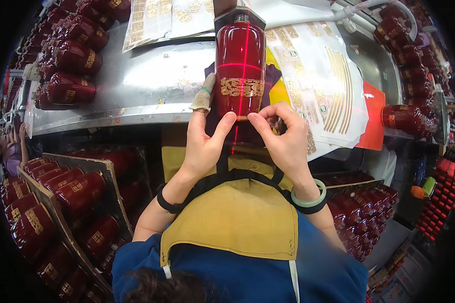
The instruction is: Applying decorative labels and seals to red liquor bottles on a production line.
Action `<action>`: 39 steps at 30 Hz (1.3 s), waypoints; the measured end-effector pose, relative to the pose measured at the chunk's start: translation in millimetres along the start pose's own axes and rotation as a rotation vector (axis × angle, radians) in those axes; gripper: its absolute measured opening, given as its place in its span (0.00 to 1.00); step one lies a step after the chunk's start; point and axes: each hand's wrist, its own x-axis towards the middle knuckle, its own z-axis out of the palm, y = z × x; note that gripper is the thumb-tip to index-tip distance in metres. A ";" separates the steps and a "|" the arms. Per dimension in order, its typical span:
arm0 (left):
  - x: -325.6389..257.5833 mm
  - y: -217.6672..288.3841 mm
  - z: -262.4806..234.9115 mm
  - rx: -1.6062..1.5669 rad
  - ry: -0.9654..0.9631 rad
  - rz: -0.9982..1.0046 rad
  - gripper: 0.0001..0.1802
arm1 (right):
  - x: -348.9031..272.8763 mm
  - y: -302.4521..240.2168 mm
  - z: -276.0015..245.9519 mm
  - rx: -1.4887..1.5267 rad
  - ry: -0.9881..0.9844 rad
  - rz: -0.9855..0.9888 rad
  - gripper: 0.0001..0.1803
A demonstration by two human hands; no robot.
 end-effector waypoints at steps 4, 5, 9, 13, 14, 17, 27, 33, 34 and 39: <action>1.2 -0.7 -3.2 -0.127 -0.011 -0.044 0.38 | 0.2 -0.9 -0.1 -0.043 0.012 -0.022 0.12; 1.4 -1.2 -5.5 -0.200 -0.022 -0.069 0.38 | 0.0 -1.2 0.1 -0.045 0.016 -0.020 0.12; -0.1 -4.1 -14.4 -0.187 0.055 -0.030 0.34 | -0.2 -1.6 0.8 -0.025 0.006 0.008 0.12; -5.9 -3.8 -18.0 0.393 0.028 0.500 0.27 | -0.1 -1.2 0.2 -0.034 0.010 -0.005 0.12; -6.8 -4.0 -16.4 0.430 0.052 0.480 0.27 | -0.1 -0.9 0.1 -0.036 0.010 -0.005 0.12; -3.8 -7.9 -9.0 0.118 0.152 0.249 0.28 | 0.0 0.2 0.2 -0.015 0.004 -0.001 0.12; 3.1 -14.7 -4.2 -0.010 0.053 0.099 0.35 | -0.1 5.5 0.5 0.009 0.003 -0.009 0.12; 3.2 -13.0 -2.5 -0.006 0.055 0.105 0.35 | -0.1 7.6 0.8 0.027 0.002 0.007 0.12; 3.2 -13.2 -2.0 -0.013 0.059 0.100 0.35 | 0.0 7.7 0.9 0.036 0.003 0.000 0.12; 1.5 -13.9 -1.3 -0.051 0.091 0.118 0.33 | 0.2 6.3 1.2 0.032 0.003 -0.009 0.12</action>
